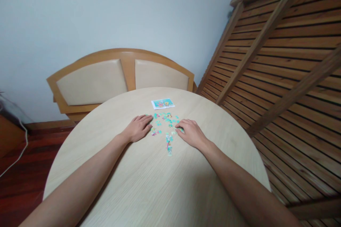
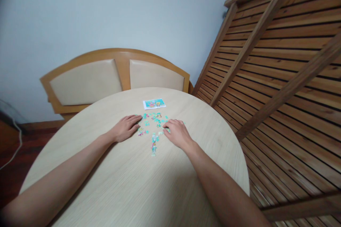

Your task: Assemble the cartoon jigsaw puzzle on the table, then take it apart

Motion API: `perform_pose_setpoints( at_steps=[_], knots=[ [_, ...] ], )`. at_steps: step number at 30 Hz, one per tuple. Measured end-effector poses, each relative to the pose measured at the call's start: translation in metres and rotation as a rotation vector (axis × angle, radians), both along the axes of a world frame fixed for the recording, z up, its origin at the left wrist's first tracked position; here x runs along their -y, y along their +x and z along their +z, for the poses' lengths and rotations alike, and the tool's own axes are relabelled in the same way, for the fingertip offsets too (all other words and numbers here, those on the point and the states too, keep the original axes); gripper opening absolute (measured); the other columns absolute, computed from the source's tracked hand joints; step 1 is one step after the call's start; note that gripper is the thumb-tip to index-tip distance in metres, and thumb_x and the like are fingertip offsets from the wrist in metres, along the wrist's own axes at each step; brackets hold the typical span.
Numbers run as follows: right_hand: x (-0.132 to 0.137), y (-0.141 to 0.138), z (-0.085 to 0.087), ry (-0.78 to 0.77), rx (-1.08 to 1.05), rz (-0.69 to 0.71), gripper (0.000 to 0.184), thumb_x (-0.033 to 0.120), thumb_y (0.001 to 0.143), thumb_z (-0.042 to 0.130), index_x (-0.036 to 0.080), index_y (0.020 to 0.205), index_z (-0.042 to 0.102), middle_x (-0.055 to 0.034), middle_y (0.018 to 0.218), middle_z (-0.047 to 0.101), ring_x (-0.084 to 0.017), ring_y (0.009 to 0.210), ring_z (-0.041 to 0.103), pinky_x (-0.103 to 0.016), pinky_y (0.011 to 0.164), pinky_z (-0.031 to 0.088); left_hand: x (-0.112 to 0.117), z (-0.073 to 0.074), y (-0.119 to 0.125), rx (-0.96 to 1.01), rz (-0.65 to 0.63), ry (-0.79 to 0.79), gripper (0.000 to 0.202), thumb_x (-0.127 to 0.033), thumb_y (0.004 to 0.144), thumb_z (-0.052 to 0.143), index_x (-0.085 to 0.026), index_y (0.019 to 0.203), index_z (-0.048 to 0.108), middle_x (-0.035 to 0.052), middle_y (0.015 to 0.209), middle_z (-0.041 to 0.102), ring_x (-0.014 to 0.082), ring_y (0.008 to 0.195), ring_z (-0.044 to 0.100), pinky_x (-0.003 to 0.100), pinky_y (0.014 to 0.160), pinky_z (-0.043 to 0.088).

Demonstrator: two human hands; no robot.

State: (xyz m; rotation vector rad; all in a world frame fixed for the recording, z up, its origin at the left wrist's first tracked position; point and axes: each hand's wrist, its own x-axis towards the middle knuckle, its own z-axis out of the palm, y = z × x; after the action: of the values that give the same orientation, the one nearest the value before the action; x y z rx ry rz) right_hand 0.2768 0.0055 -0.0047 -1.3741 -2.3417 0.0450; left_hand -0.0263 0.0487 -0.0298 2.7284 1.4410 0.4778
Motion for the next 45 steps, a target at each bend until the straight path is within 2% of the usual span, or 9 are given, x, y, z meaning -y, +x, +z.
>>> perform_pose_setpoints(
  at_steps=[4, 7, 17, 22, 26, 31, 36, 41, 45],
  knots=[
    [0.000, -0.001, 0.000, 0.000, 0.005, -0.003, 0.015, 0.026, 0.094, 0.061, 0.021, 0.103, 0.073, -0.0052, 0.103, 0.073, -0.020, 0.101, 0.065, -0.034, 0.092, 0.043, 0.001, -0.001, -0.001, -0.008, 0.119, 0.036, 0.056, -0.052, 0.104, 0.033, -0.016, 0.143, 0.051, 0.0116, 0.149, 0.053, 0.0308, 0.139, 0.046, 0.052, 0.117, 0.034],
    [-0.001, -0.001, -0.002, 0.005, 0.006, -0.004, 0.017, 0.027, 0.095, 0.061, 0.021, 0.106, 0.072, -0.0053, 0.105, 0.073, -0.020, 0.102, 0.065, -0.034, 0.091, 0.043, 0.002, -0.002, -0.001, -0.014, 0.103, 0.046, 0.055, -0.051, 0.103, 0.033, -0.016, 0.141, 0.054, 0.0129, 0.149, 0.052, 0.0308, 0.139, 0.045, 0.050, 0.116, 0.035],
    [-0.004, 0.001, -0.008, 0.008, 0.006, -0.001, 0.022, 0.032, 0.098, 0.059, 0.022, 0.112, 0.072, -0.0062, 0.110, 0.072, -0.021, 0.106, 0.064, -0.035, 0.092, 0.043, 0.002, 0.004, -0.009, 0.013, 0.200, 0.089, 0.041, -0.041, 0.099, 0.040, -0.020, 0.116, 0.071, 0.0108, 0.131, 0.066, 0.0292, 0.119, 0.061, 0.046, 0.105, 0.049],
    [-0.003, 0.000, -0.007, 0.010, 0.005, 0.000, 0.022, 0.032, 0.097, 0.059, 0.022, 0.112, 0.072, -0.0057, 0.109, 0.072, -0.022, 0.105, 0.064, -0.036, 0.092, 0.044, 0.002, 0.007, -0.006, 0.022, 0.151, 0.102, 0.041, -0.039, 0.099, 0.041, -0.021, 0.119, 0.072, 0.0082, 0.128, 0.067, 0.0284, 0.116, 0.062, 0.045, 0.103, 0.050],
    [-0.002, 0.000, -0.006, 0.005, 0.008, 0.001, 0.022, 0.031, 0.097, 0.058, 0.022, 0.111, 0.072, -0.0059, 0.109, 0.072, -0.022, 0.105, 0.064, -0.036, 0.092, 0.044, 0.008, 0.014, -0.005, -0.025, 0.234, 0.117, 0.041, -0.035, 0.098, 0.039, -0.020, 0.106, 0.077, 0.0089, 0.122, 0.070, 0.0305, 0.111, 0.064, 0.045, 0.098, 0.053],
    [-0.002, -0.003, -0.004, 0.006, 0.017, -0.004, 0.022, 0.031, 0.097, 0.058, 0.021, 0.112, 0.071, -0.0070, 0.111, 0.071, -0.022, 0.107, 0.063, -0.036, 0.093, 0.044, 0.011, 0.018, -0.011, -0.057, 0.314, 0.105, 0.038, -0.032, 0.097, 0.040, -0.021, 0.106, 0.076, 0.0091, 0.112, 0.074, 0.0304, 0.103, 0.067, 0.041, 0.086, 0.056],
    [-0.011, -0.018, 0.004, -0.025, 0.034, 0.001, 0.031, 0.035, 0.099, 0.055, 0.020, 0.123, 0.067, -0.0089, 0.122, 0.069, -0.023, 0.114, 0.060, -0.036, 0.099, 0.043, 0.011, 0.017, -0.009, -0.026, 0.224, 0.105, 0.036, -0.030, 0.096, 0.043, -0.020, 0.109, 0.075, 0.0084, 0.113, 0.074, 0.0287, 0.102, 0.067, 0.040, 0.088, 0.056],
    [-0.034, -0.036, 0.011, -0.104, 0.085, 0.008, 0.053, 0.051, 0.102, 0.044, 0.020, 0.145, 0.052, -0.0112, 0.149, 0.054, -0.027, 0.134, 0.049, -0.043, 0.110, 0.037, 0.011, 0.019, -0.003, 0.044, 0.092, 0.047, 0.040, -0.031, 0.099, 0.038, -0.018, 0.115, 0.073, 0.0067, 0.122, 0.071, 0.0260, 0.112, 0.063, 0.039, 0.101, 0.051],
    [-0.051, -0.040, 0.005, -0.162, 0.123, -0.043, 0.057, 0.055, 0.103, 0.035, 0.022, 0.148, 0.049, -0.0091, 0.155, 0.047, -0.030, 0.142, 0.041, -0.049, 0.116, 0.031, 0.011, 0.022, -0.006, 0.016, 0.117, 0.047, 0.040, -0.031, 0.100, 0.038, -0.019, 0.113, 0.074, 0.0063, 0.124, 0.071, 0.0257, 0.113, 0.063, 0.038, 0.101, 0.050]
  ],
)
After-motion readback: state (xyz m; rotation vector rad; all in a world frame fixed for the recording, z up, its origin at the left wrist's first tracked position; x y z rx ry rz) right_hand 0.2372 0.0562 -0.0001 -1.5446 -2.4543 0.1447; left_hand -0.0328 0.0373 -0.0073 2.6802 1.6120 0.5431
